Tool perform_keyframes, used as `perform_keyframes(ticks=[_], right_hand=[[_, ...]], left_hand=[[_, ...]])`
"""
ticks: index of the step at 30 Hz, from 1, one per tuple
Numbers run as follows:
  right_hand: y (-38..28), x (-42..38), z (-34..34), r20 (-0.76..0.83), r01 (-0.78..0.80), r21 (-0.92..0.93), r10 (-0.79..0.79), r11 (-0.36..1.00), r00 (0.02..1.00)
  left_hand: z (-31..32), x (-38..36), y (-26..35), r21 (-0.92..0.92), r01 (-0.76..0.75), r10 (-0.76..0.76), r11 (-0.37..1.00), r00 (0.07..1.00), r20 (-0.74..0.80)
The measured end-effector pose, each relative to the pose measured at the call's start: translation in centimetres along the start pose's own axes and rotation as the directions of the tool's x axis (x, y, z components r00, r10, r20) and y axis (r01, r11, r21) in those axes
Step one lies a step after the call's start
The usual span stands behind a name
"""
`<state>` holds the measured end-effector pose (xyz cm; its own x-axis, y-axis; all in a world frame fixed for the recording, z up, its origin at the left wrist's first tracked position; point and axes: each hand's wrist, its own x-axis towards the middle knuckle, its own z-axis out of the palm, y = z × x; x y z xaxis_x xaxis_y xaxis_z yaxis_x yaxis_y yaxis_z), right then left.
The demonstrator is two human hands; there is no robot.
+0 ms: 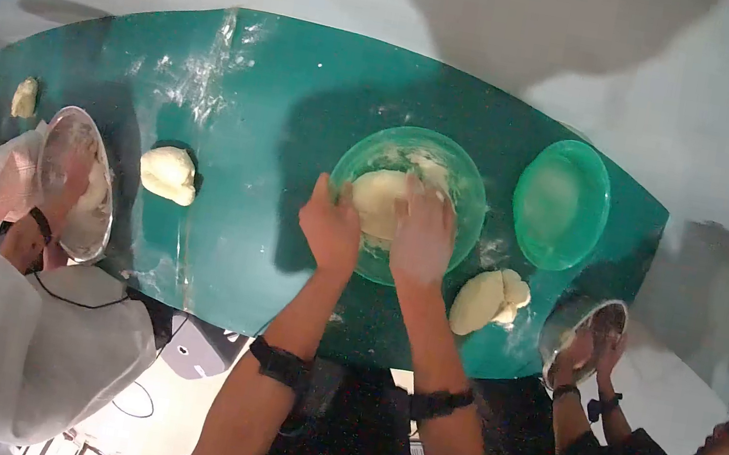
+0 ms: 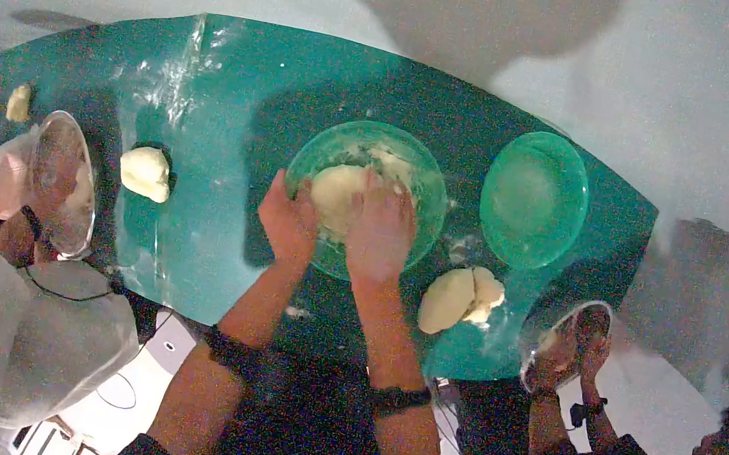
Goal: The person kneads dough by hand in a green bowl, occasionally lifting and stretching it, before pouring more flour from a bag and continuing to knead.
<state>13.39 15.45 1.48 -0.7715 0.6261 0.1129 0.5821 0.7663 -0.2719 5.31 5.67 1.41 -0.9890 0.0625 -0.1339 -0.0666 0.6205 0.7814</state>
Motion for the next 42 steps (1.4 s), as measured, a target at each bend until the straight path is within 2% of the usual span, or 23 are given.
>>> perform_keyframes(ticks=[1, 3, 4, 6, 9, 12, 14, 16, 18, 20, 21, 22, 24, 27, 30, 33, 35, 37, 39, 41, 42], right_hand=[[0.3, -1.0, -1.1, 0.021, -0.001, -0.017, 0.002, 1.000, 1.000], [0.9, -1.9, -2.8, 0.140, -0.119, 0.100, 0.104, 0.988, 0.985], [1.0, -1.4, -3.1, 0.253, -0.265, 0.154, 0.221, 0.952, 0.942], [1.2, 0.4, -4.1, 0.487, -0.552, 0.198, 0.407, 0.810, 0.773], [1.0, 3.3, -6.6, 0.624, -0.560, 0.219, 0.327, 0.799, 0.710], [2.7, 0.1, 1.3, 0.334, -0.419, 0.702, 0.253, 0.576, 0.908], [2.5, 0.7, 3.5, 0.584, -0.695, 0.656, 0.385, 0.293, 0.714], [-0.2, 2.2, 3.9, 0.525, -0.711, 0.649, 0.516, 0.271, 0.676], [-3.9, 2.6, 3.7, 0.125, -0.537, 0.637, 0.614, 0.553, 0.780], [-4.4, 3.0, 4.9, -0.189, -0.271, 0.455, 0.389, 0.848, 0.902], [-4.4, 3.7, 5.4, -0.323, -0.127, 0.311, 0.230, 0.942, 0.918], [-4.2, 4.1, 5.7, -0.345, -0.080, 0.244, 0.163, 0.967, 0.924], [-3.7, 4.2, 6.1, -0.354, 0.019, 0.107, 0.021, 0.994, 0.935], [-0.7, 6.5, 7.6, -0.348, 0.182, 0.024, -0.163, 0.983, 0.923], [-0.4, 7.0, 7.7, -0.338, 0.119, 0.106, -0.076, 0.987, 0.938], [-1.4, 6.6, 5.8, -0.407, 0.190, 0.137, -0.120, 0.972, 0.905], [-1.5, 4.8, 4.8, -0.181, 0.016, 0.419, 0.067, 0.908, 0.981], [-0.7, 2.7, 2.6, -0.018, -0.074, 0.457, 0.093, 0.886, 0.996], [0.6, 1.5, -0.3, 0.040, -0.022, 0.315, 0.009, 0.949, 0.999], [0.4, 1.3, -1.0, 0.200, 0.009, 0.206, -0.051, 0.979, 0.979], [0.0, 1.3, -1.0, 0.198, -0.017, 0.192, -0.022, 0.981, 0.980]], left_hand=[[0.1, -0.2, 0.1, -0.014, -0.001, 0.001, 1.000, 1.000, -0.013], [0.0, 0.1, 0.3, -0.031, -0.012, 0.011, 0.999, 0.999, -0.044], [-0.2, 0.1, 0.4, -0.018, -0.017, 0.016, 1.000, 0.999, -0.041], [-0.5, -0.1, 0.7, 0.011, -0.019, 0.020, 1.000, 0.999, -0.026], [-0.5, 0.1, 0.9, 0.029, 0.029, -0.029, 0.999, 1.000, 0.010], [-0.4, 0.2, 0.1, 0.049, 0.047, -0.049, 0.998, 0.998, 0.051], [-0.1, 0.0, -0.5, 0.015, 0.083, -0.083, 0.996, 0.995, 0.063], [-0.1, 0.5, 0.0, 0.012, 0.117, -0.118, 0.993, 0.990, 0.079], [-0.5, 0.5, 0.7, 0.052, 0.168, -0.173, 0.984, 0.979, 0.108], [-0.4, 0.3, 0.2, 0.059, 0.160, -0.166, 0.985, 0.980, 0.107], [-0.3, 0.8, 0.4, 0.056, 0.151, -0.157, 0.987, 0.981, 0.111], [-0.1, 1.0, 0.5, 0.056, 0.160, -0.165, 0.986, 0.978, 0.124], [-0.3, 0.9, 0.6, 0.066, 0.193, -0.201, 0.979, 0.969, 0.146], [-0.3, 0.7, -0.1, -0.022, 0.140, -0.134, 0.990, 0.975, 0.178], [-0.4, 1.1, 0.5, -0.028, 0.104, -0.099, 0.994, 0.982, 0.159], [0.4, 1.0, -0.2, -0.042, 0.028, -0.025, 0.999, 0.997, 0.071], [0.4, 1.0, 0.0, -0.035, 0.048, -0.045, 0.998, 0.995, 0.089], [0.3, 0.8, 0.3, -0.062, 0.062, -0.056, 0.996, 0.994, 0.093], [0.4, 1.0, 0.5, -0.116, 0.055, -0.047, 0.992, 0.996, 0.073], [-0.1, 1.2, 1.0, -0.068, 0.094, -0.085, 0.993, 0.989, 0.124], [-0.3, 1.2, 1.3, -0.041, 0.115, -0.108, 0.992, 0.983, 0.149]])
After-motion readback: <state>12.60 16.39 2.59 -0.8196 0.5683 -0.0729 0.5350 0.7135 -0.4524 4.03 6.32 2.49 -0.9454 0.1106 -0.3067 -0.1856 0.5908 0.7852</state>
